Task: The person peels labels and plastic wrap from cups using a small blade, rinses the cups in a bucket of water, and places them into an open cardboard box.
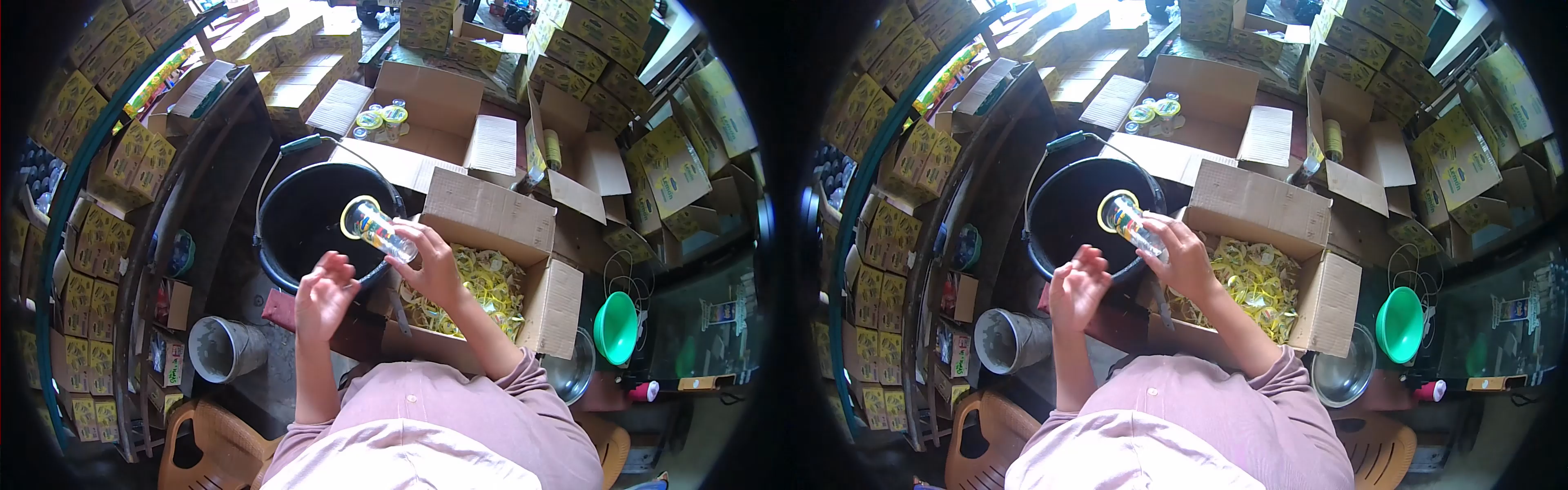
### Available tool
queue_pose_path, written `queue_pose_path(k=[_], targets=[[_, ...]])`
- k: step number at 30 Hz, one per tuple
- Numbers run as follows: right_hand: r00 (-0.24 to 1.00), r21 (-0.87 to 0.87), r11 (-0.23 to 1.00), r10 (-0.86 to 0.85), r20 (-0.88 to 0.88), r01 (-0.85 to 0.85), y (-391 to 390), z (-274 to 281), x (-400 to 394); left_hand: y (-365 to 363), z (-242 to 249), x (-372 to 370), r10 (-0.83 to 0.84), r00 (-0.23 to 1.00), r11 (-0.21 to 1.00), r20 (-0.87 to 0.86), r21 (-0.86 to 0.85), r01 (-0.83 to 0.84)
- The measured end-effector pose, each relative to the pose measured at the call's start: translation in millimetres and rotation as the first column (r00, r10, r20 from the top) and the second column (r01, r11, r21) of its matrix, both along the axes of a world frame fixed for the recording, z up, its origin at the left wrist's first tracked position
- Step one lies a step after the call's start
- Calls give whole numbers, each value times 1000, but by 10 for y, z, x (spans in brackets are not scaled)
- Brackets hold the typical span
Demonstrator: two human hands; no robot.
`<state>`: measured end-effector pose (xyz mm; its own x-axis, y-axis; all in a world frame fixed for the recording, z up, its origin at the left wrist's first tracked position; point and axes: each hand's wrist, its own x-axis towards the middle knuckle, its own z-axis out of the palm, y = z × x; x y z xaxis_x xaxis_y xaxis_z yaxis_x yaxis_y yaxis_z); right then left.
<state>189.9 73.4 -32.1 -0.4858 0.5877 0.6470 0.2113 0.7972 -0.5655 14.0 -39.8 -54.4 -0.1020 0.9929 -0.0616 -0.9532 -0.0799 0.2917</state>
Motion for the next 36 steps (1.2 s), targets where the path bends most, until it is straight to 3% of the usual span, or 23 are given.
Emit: queue_pose_path(k=[2, 3, 5, 8, 10, 12, 16, 18, 19, 20, 21, 23, 26, 29, 31, 36], targets=[[991, -93, 995, 51, 126, -40, -34, 52, 52, 31, -61, -59, 393, 853, 902, -344, -33, -430], [980, -138, 989, 70, 187, -44, -47, 73, 88, 60, -69, -93, 491, 740, 822, -461, -38, -569], [1000, -84, 996, 6, -15, -8, -89, 122, 81, 113, -51, -116, 551, 550, 722, -628, 28, -691], [976, -185, 980, 108, 188, -73, -65, 60, 169, 195, -181, -140, 510, 199, 670, -837, 241, -702], [1000, -294, 956, 6, 7, -4, -48, 102, 267, 268, -108, -59, 437, -4, 641, -899, 315, -700], [980, -439, 891, -177, -95, 118, 79, 103, 413, 333, -184, -1, 379, -83, 663, -922, 333, -670], [821, -270, 856, -506, -263, 441, 731, 168, 1131, 359, -217, 102, 215, -283, 731, -935, 346, -588], [694, -43, 715, -689, -209, 697, 1145, 229, 1652, 389, -236, 120, 172, -374, 743, -911, 370, -558], [644, -219, 678, -735, -211, 702, 1304, 311, 1803, 402, -225, 134, 153, -393, 746, -907, 367, -556], [632, -2, 642, -755, -175, 766, 1554, 294, 2017, 412, -216, 138, 141, -409, 748, -901, 368, -553], [596, 71, 592, -800, -69, 803, 1688, 351, 2135, 426, -211, 140, 130, -426, 748, -896, 370, -550], [587, 56, 588, -809, 41, 807, 2140, 132, 2365, 428, -215, 134, 97, -432, 759, -896, 348, -551], [632, -123, 621, -748, 204, 774, 2637, -230, 2430, 435, -212, 149, 51, -411, 772, -910, 297, -562], [551, -113, 552, -748, 370, 826, 3053, -689, 2446, 456, -176, 164, -26, -418, 774, -908, 246, -583], [520, -216, 514, -574, 633, 830, 3196, -887, 2426, 474, -153, 173, -64, -433, 776, -899, 228, -588], [450, -134, 521, -548, 705, 843, 3400, -1303, 2382, 481, -171, 158, -110, -434, 770, -894, 200, -606]])
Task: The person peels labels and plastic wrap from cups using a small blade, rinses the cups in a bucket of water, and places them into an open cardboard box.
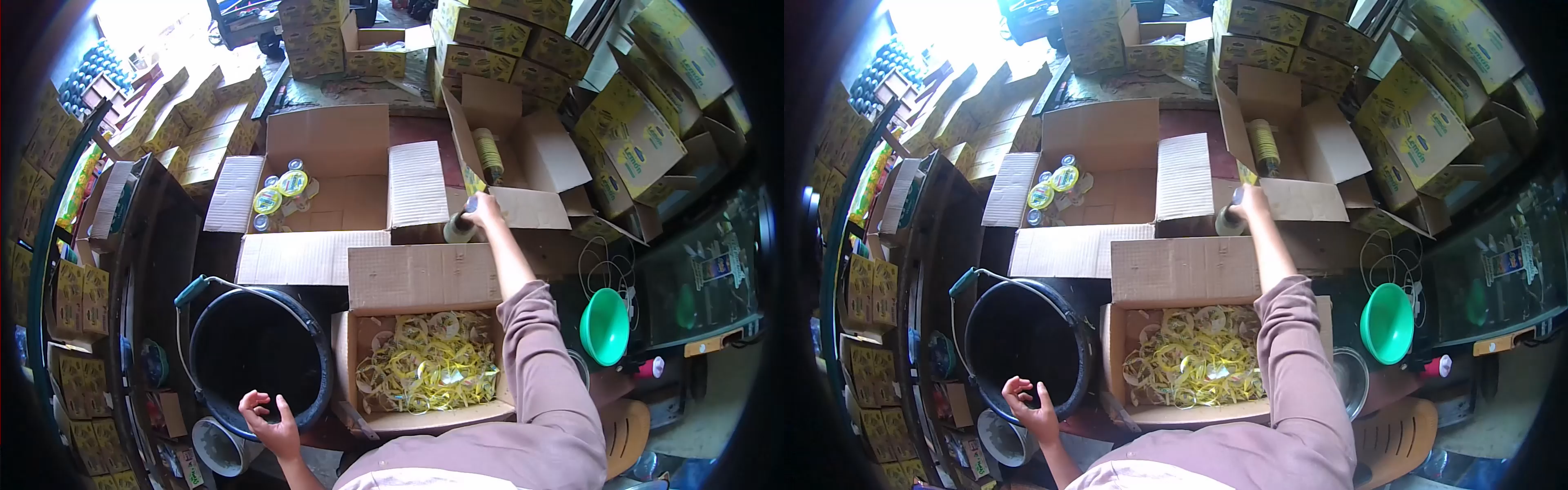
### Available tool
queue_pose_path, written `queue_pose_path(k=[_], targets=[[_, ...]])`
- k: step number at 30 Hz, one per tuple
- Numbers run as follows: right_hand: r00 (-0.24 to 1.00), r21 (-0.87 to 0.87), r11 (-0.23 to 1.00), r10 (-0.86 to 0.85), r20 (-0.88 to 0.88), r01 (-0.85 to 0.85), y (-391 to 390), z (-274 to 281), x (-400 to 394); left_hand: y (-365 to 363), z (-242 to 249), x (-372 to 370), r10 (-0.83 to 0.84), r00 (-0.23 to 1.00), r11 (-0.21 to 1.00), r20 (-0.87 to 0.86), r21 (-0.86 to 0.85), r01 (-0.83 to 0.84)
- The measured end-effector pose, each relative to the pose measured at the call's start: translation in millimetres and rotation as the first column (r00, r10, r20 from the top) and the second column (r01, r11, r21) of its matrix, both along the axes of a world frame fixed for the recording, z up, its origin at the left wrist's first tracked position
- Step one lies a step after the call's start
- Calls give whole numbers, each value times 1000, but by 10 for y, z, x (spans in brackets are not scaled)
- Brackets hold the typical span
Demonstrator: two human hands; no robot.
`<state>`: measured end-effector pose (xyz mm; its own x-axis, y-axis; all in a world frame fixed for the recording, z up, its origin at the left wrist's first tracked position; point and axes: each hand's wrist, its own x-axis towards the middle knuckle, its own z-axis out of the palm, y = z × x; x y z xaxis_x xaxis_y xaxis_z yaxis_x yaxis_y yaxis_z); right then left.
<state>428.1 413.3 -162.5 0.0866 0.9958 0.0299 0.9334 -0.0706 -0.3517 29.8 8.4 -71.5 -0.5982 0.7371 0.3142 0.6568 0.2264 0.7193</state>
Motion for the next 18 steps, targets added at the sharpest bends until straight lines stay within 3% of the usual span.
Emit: queue_pose_path(k=[3, 6, 7, 8, 9, 11, 12, 14, 16, 18], targets=[[1000, -84, 996, -10, -24, 8, -79, 209, -17, 3, 25, 9, -23, 999, 999, 39, 50, 21], [989, -131, 988, -62, 137, 80, -63, 258, 6, -82, 69, -65, -132, 894, 956, 428, 295, 0], [958, 34, 995, -101, 269, 95, -179, 385, -116, -123, 68, -123, -200, 811, 922, 550, 385, -34], [956, 217, 975, -106, 274, 45, -266, 531, -271, -191, 49, -207, -201, 806, 906, 557, 418, -63], [954, 391, 920, -112, 278, -5, -345, 650, -465, -247, 10, -326, -117, 923, 931, 366, 364, -27], [979, 555, 808, 140, 147, -198, -305, 761, -932, -343, -123, -531, 14, 998, 975, -67, 223, 1], [952, 567, 770, 286, 106, -294, -300, 758, -1228, -292, -147, -516, 28, 999, 980, 19, 196, -31], [877, 445, 769, 473, 88, -460, -436, 867, -1961, -263, -105, -493, 46, 999, 986, 28, 156, -50], [743, 399, 628, 593, 311, -668, -400, 731, -2602, -245, -85, -492, 39, 996, 996, 82, 78, -46], [618, 209, 584, 707, 344, -784, -379, 678, -3203, -247, -75, -509, 38, 997, 999, 67, 34, -40]])
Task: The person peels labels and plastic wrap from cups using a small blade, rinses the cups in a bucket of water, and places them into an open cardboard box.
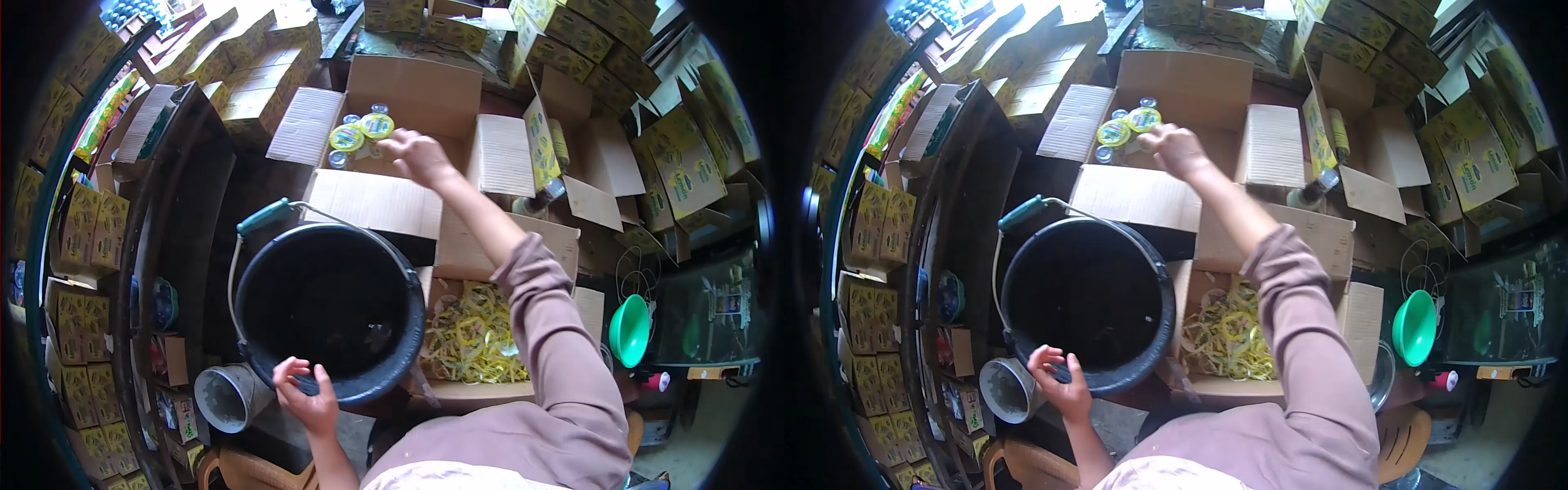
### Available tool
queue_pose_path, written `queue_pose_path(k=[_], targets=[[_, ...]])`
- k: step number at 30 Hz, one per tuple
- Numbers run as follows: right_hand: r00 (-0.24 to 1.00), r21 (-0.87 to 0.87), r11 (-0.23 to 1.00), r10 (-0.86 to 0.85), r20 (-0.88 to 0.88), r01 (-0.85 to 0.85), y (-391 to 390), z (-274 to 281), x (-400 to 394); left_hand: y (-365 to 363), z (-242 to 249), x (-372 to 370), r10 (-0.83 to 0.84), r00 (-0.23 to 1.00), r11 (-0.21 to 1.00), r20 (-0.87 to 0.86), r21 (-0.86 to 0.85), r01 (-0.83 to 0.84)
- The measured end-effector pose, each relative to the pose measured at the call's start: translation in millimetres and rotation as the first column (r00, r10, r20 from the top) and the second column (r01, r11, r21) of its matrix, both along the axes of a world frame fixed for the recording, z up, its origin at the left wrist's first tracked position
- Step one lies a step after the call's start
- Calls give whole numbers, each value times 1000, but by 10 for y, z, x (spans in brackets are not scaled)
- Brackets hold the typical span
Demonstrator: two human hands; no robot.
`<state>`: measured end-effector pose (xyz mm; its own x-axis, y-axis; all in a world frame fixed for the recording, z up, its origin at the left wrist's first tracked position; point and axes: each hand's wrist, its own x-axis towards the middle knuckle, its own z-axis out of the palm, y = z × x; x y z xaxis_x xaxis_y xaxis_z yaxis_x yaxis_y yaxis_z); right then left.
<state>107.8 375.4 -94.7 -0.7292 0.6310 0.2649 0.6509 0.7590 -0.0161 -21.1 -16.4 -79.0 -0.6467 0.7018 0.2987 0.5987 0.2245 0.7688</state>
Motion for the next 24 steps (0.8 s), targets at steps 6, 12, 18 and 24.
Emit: queue_pose_path(k=[6, 12, 18, 24], targets=[[902, -63, 984, 179, 394, -168, 389, -511, -1070, 44, 46, -50, -32, 998, 999, -62, -11, 31], [957, -202, 968, 192, 220, -148, 616, -603, -1156, 53, 32, -78, -30, 996, 999, -88, 9, 31], [936, -20, 939, 344, 77, -344, 621, -602, -621, 60, 30, -83, -16, 994, 1000, -108, 23, 18], [941, -170, 974, 195, 278, -152, 602, -388, 123, 69, 62, -67, -28, 994, 999, -105, 39, 32]])
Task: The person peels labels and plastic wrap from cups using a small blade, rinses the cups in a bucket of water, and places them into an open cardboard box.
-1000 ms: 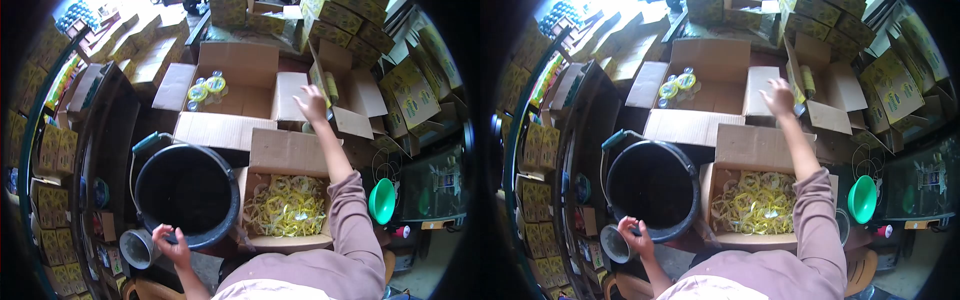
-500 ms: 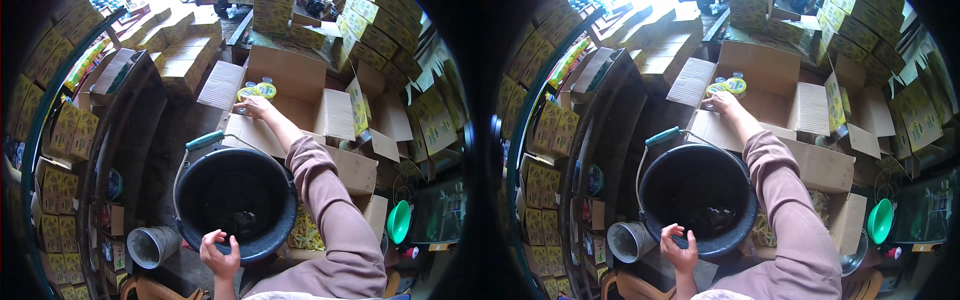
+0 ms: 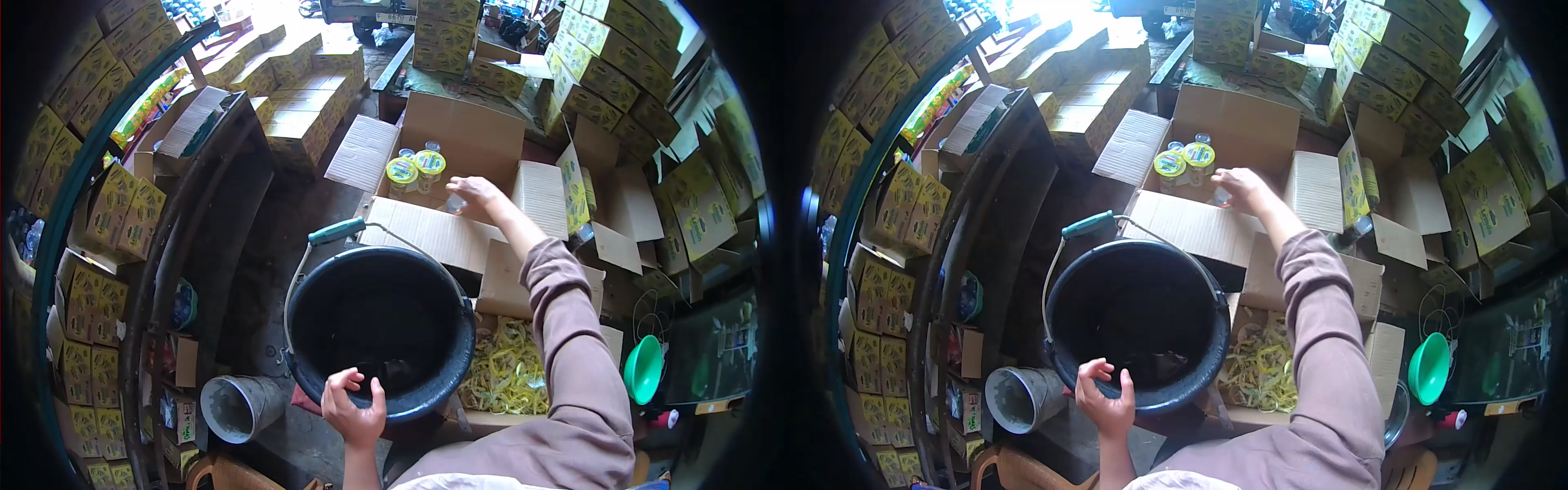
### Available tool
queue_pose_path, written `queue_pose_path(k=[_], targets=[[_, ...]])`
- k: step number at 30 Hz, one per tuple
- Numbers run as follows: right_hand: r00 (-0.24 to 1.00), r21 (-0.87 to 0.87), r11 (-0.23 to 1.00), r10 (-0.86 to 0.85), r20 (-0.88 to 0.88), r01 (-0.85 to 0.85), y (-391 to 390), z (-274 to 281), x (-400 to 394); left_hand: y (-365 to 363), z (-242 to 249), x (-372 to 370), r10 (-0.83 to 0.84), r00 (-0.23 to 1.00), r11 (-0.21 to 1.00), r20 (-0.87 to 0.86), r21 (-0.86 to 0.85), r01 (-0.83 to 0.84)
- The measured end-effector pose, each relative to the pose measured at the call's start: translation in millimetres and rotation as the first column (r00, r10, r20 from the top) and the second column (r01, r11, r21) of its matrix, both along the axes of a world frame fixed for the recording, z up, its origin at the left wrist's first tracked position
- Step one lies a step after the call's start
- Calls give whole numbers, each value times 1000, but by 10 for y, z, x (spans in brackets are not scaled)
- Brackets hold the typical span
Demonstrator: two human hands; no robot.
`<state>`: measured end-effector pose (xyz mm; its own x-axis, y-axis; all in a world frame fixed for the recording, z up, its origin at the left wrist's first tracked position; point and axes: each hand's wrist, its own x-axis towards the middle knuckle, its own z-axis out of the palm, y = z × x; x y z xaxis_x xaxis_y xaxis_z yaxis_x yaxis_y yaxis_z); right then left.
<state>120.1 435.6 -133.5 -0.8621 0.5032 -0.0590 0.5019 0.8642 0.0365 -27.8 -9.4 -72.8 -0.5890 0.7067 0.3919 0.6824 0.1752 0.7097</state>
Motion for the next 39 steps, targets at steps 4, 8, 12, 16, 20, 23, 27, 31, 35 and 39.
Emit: queue_pose_path(k=[4, 8, 12, 16, 20, 23, 27, 31, 35, 39], targets=[[995, 112, 993, -41, 90, 30, -431, 782, 297, 4, 7, -10, -26, 1000, 999, -10, 47, 27], [945, 429, 898, 216, -244, -94, -1041, 1265, 700, 2, 88, 13, -43, 999, 998, -11, 41, 44], [754, 335, 941, 180, -632, 56, -2186, 1649, 728, 20, 116, 13, -108, 990, 994, 95, 27, 106], [659, 563, 815, 351, -665, 134, -3159, 1449, 555, 16, 103, 49, -461, 341, 874, 819, 355, 331], [416, 463, 884, 446, -793, -65, -3751, 976, 412, 81, 141, 205, -566, -329, 790, 756, 612, 47], [511, 246, 964, 263, -818, -102, -3971, 825, 465, 141, 125, 117, -572, -360, 794, 737, 608, -17], [394, -461, 807, -585, -708, 369, -4176, 346, 785, 173, 2, 105, -534, 250, 812, 807, 572, -112], [506, -787, 483, -823, -259, 383, -4440, -123, 1015, 217, -187, 62, -326, 594, 892, 736, 448, -65], [518, -793, 505, -805, -290, 340, -4480, -18, 939, 205, -103, 191, -306, 790, 893, 532, 449, 43], [426, -822, 493, -833, -353, 284, -4421, -78, 989, 205, -85, 180, -294, 842, 927, 452, 350, 135]])
